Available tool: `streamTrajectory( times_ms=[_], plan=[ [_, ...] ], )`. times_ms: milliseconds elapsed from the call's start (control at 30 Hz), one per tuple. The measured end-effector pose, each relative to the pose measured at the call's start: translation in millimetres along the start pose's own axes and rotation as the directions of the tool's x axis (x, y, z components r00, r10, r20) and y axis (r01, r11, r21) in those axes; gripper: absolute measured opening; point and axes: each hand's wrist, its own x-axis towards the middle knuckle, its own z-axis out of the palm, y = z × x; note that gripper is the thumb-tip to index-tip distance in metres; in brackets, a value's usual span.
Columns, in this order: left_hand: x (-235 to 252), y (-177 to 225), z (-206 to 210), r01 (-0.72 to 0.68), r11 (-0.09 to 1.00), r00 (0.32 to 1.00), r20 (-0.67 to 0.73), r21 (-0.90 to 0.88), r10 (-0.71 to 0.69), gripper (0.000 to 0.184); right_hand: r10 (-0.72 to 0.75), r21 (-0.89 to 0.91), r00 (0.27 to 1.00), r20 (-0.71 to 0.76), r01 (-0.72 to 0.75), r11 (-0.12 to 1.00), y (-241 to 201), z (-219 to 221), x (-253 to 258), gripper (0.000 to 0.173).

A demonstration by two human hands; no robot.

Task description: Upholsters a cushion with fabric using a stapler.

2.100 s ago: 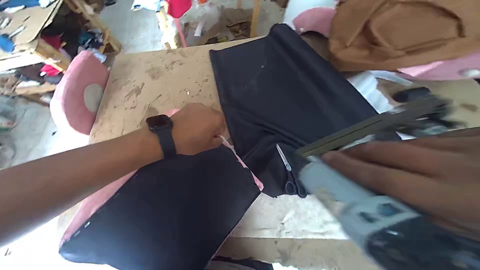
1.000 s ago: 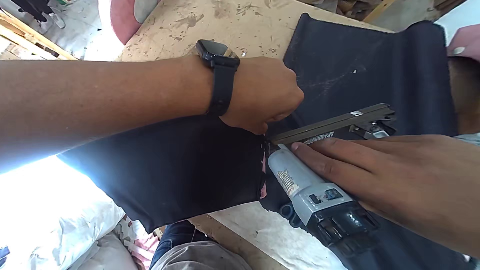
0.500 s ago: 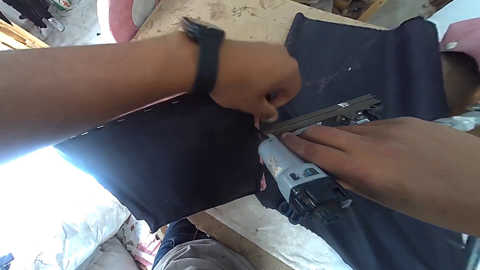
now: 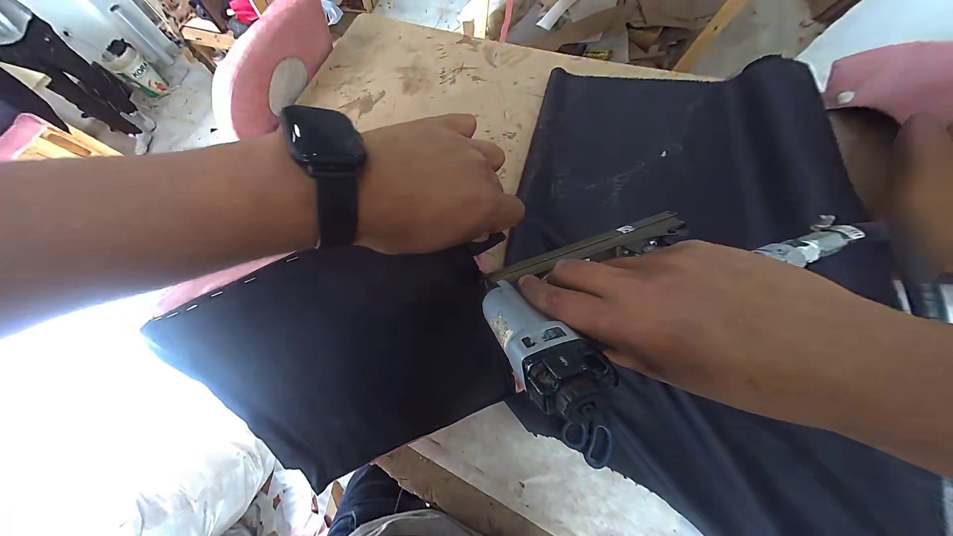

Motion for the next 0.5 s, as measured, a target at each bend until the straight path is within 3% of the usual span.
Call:
streamTrajectory(
  times_ms=[67,233,367,433,500],
  plan=[
    [8,0,-4,-0.029,0.998,0.998,0.057,0.049,0.026,0.021,0.003,0.003,1.000,-0.003,-0.003,1.000,0,0,0,0.041],
    [11,7,-5,-0.025,0.980,0.988,0.154,0.199,-0.006,0.041,0.021,0.027,1.000,0.009,-0.021,0.999,0,2,-2,0.041],
    [25,18,3,0.024,0.988,0.954,0.292,0.152,-0.068,0.040,0.027,0.041,0.999,0.028,-0.028,0.999,0,4,-1,0.040],
    [35,16,1,0.096,0.991,0.897,0.422,0.098,-0.129,0.040,0.018,0.049,0.999,0.029,-0.019,0.999,0,5,-1,0.039],
    [40,4,-14,0.188,0.982,0.867,0.466,0.018,-0.175,0.044,0.016,0.056,1.000,0.017,-0.017,0.998,0,6,-3,0.034]
  ],
)
